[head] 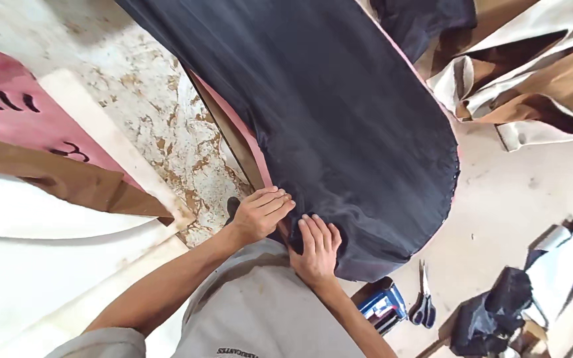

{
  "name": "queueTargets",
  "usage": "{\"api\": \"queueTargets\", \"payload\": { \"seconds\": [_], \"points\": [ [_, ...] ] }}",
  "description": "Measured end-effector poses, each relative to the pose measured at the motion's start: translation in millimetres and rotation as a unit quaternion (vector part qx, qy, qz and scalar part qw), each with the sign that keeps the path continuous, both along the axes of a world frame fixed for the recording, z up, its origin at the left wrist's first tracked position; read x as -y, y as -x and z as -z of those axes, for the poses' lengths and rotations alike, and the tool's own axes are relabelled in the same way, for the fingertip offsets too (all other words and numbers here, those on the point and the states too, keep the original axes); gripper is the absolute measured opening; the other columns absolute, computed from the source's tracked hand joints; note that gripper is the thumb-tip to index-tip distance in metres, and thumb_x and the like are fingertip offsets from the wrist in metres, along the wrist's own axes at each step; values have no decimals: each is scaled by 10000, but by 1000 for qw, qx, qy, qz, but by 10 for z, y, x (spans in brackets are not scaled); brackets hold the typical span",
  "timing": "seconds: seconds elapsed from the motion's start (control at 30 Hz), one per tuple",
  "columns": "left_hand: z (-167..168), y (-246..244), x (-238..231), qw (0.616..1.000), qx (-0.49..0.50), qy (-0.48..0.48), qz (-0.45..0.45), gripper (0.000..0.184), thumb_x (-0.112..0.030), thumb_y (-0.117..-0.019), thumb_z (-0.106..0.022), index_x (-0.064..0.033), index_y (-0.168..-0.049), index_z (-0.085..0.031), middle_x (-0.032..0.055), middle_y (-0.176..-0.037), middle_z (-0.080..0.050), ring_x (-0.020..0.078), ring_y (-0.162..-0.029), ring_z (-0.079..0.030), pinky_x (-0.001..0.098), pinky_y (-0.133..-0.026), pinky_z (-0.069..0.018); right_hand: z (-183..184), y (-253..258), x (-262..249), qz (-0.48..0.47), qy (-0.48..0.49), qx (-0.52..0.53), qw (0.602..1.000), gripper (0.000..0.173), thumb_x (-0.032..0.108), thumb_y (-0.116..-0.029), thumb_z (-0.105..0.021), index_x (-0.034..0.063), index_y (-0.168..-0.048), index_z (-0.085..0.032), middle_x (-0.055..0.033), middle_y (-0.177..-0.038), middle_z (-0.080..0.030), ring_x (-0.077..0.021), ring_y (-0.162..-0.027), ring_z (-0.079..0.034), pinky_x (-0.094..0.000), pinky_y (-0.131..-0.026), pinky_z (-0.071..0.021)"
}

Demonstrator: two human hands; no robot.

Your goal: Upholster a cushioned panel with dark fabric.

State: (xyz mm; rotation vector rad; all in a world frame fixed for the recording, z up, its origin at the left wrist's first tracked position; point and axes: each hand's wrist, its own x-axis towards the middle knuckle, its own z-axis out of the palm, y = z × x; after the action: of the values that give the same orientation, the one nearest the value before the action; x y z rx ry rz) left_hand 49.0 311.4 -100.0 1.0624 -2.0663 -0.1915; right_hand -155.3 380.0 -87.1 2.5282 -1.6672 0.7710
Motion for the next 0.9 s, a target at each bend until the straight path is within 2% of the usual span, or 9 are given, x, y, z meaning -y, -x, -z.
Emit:
{"api": "queueTargets", "payload": {
  "seconds": [0.13, 0.3, 0.37, 0.47, 0.53, 0.6, 0.73, 0.83, 0.9],
  "points": [
    [-7, 41, 4, 998, 44, 32, -30, 256, -60, -1017, -544, -127, -1160, -746, 58, -1129, -781, 200, -1156, -703, 393, -1061, -493, -312, 64, 2, 14, -49, 0, 999, 710, 573, -778, -699, 122, -1323, -637, -89, -1268, -701, -247, -1236, -616, -518, -1081, -399],
    [59, -61, -50, 998, 39, 44, -8, 260, -59, -1024, -540, -132, -1171, -742, 53, -1179, -769, 198, -1186, -686, 401, -1048, -490, -405, -148, 63, 79, -30, 25, 996, 709, 636, -817, -711, 114, -1297, -685, -115, -1233, -704, -268, -1154, -643, -498, -984, -468],
    [82, -82, -22, 998, 21, 57, -1, 257, -51, -1017, -549, -131, -1154, -751, 54, -1162, -774, 197, -1169, -694, 401, -1043, -494, -421, -252, 130, 102, -21, 33, 994, 606, 592, -858, -703, 128, -1248, -727, -100, -1185, -721, -257, -1101, -663, -467, -941, -502],
    [85, -80, 29, 997, -9, 72, 11, 232, -55, -1013, -568, -113, -1129, -760, 70, -1106, -783, 205, -1132, -709, 404, -1043, -504, -477, -318, 198, 109, -8, 44, 993, 546, 549, -858, -716, 129, -1205, -750, -94, -1142, -730, -250, -1066, -672, -433, -912, -523],
    [80, -62, 36, 997, -29, 76, 14, 208, -70, -1011, -585, -112, -1107, -764, 68, -1066, -788, 206, -1108, -715, 397, -1039, -506, -523, -314, 199, 103, -1, 52, 993, 529, 535, -861, -714, 125, -1193, -751, -93, -1143, -732, -248, -1068, -671, -426, -912, -520],
    [48, -18, 24, 996, -45, 79, 5, 193, -73, -998, -598, -105, -1056, -778, 68, -1025, -794, 199, -1066, -728, 388, -1018, -516, -483, -298, 171, 97, -11, 46, 994, 484, 506, -903, -693, 122, -1192, -751, -92, -1155, -734, -251, -1082, -676, -426, -927, -529],
    [21, 46, 17, 994, -63, 83, -16, 206, -66, -978, -589, -96, -1024, -787, 80, -997, -794, 205, -1032, -734, 385, -1006, -519, -305, -290, 136, 89, -2, 54, 995, 307, 338, -919, -685, 136, -1129, -778, -87, -1124, -741, -248, -1075, -686, -406, -917, -553],
    [5, 33, -3, 995, -56, 84, -24, 200, -73, -976, -593, -93, -1016, -788, 80, -986, -794, 205, -1022, -736, 382, -1001, -523, -270, -311, 179, 77, 15, 71, 994, 244, 281, -916, -701, 156, -1104, -792, -89, -1106, -744, -256, -1050, -690, -399, -892, -559],
    [-38, 29, 5, 995, -49, 89, -22, 189, -84, -983, -599, -93, -1010, -787, 74, -967, -795, 201, -1013, -737, 380, -1000, -524, -227, -304, 236, 65, 27, 98, 993, 177, 202, -931, -692, 142, -1045, -813, -77, -1000, -764, -228, -960, -716, -368, -854, -577]
  ]
}}
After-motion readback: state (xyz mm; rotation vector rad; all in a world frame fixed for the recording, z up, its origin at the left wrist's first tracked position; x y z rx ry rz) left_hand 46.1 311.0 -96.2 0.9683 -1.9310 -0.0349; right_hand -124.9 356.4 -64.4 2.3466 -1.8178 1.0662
